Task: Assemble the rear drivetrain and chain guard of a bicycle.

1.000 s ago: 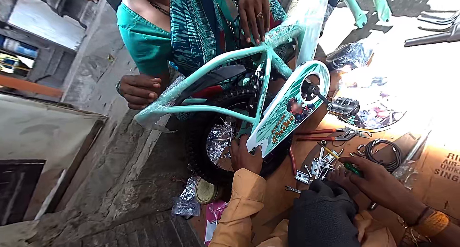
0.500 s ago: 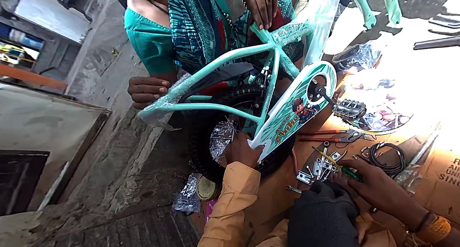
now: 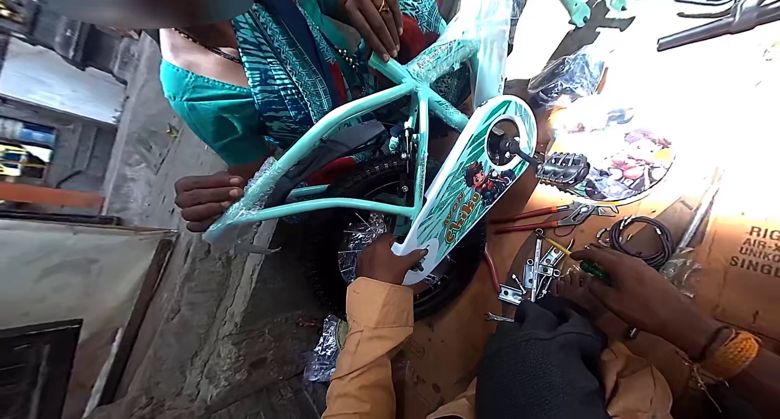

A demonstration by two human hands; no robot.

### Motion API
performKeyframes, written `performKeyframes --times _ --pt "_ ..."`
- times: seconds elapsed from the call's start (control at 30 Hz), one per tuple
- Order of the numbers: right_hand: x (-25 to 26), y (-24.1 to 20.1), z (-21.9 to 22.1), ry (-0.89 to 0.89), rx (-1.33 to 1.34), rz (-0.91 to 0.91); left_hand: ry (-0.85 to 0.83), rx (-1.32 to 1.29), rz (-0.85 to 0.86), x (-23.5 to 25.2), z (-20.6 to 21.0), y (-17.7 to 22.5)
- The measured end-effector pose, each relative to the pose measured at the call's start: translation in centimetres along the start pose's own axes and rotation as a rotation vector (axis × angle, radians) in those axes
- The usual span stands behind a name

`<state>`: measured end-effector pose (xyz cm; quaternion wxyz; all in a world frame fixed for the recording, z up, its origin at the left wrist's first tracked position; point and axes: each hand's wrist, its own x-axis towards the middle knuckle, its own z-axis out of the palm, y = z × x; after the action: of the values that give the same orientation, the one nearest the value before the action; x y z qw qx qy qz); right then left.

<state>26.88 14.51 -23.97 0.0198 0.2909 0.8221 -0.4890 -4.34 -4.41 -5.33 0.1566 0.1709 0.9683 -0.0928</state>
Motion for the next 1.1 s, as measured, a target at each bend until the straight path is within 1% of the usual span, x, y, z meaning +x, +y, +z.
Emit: performKeyframes --times 0.2,0.3,0.37,0.4,0.43,0.47,0.5,0.53,0.57,0.6,0.67,0.7,0.77,0.87,0.93,1.03,1.1 --pt "0.6 0.3 0.8 -0.050 -0.095 0.049 0.033 0.011 -0.002 -0.4 0.8 0.1" --pt "1.4 -0.8 0.5 -0.027 -0.182 -0.010 0.050 -0.013 0.013 -0.7 1.2 0.1" --pt "2.8 -3.9 -0.5 -0.054 -0.198 -0.151 0.057 -0.019 0.017 -0.8 1.3 0.0" --pt "3.4 -6.3 -0.8 -0.079 -0.195 -0.242 0.061 -0.015 0.021 -0.8 1.4 -0.1" --pt "3.8 -9.4 -1.3 -0.129 -0.208 -0.293 0.064 -0.012 0.026 -0.9 1.3 -0.2" --pt "4.0 -13.9 -2.5 -0.271 -0.275 -0.251 0.066 -0.013 0.030 -0.9 1.3 -0.2" --pt "4.7 -19.2 -3.9 -0.525 -0.357 -0.113 0.069 -0.024 0.037 -1.0 1.4 -0.2" --pt "6.7 -18.7 -1.0 -0.342 -0.265 -0.357 0.075 -0.032 0.046 -1.1 1.4 -0.3" --pt "9.2 -18.6 2.0 -0.220 -0.173 -0.501 0.079 -0.038 0.054 -1.2 1.3 -0.3" --pt "11.0 -19.0 4.3 -0.155 -0.115 -0.550 0.087 -0.041 0.059 -1.2 1.3 -0.3" --pt "12.1 -19.7 7.7 -0.034 -0.028 -0.538 0.099 -0.061 0.049 -1.5 1.4 -0.6" --pt "11.9 -19.7 8.8 0.021 0.002 -0.531 0.105 -0.081 0.045 -1.5 1.5 -0.9" --pt "11.3 -19.5 9.9 0.077 0.029 -0.513 0.121 -0.112 0.050 -1.3 1.9 -1.5" --pt "10.8 -19.4 10.9 0.132 0.038 -0.501 0.141 -0.121 0.053 -0.9 2.6 -2.1" --pt "10.8 -19.6 10.8 0.165 0.004 -0.495 0.166 -0.144 0.085 -0.7 2.8 -2.4" --pt "10.9 -19.7 10.5 0.141 -0.056 -0.470 0.190 -0.229 0.155 -0.6 3.1 -3.3" --pt "10.9 -19.6 10.6 0.139 -0.059 -0.502 0.196 -0.313 0.174 -0.5 3.6 -4.3"
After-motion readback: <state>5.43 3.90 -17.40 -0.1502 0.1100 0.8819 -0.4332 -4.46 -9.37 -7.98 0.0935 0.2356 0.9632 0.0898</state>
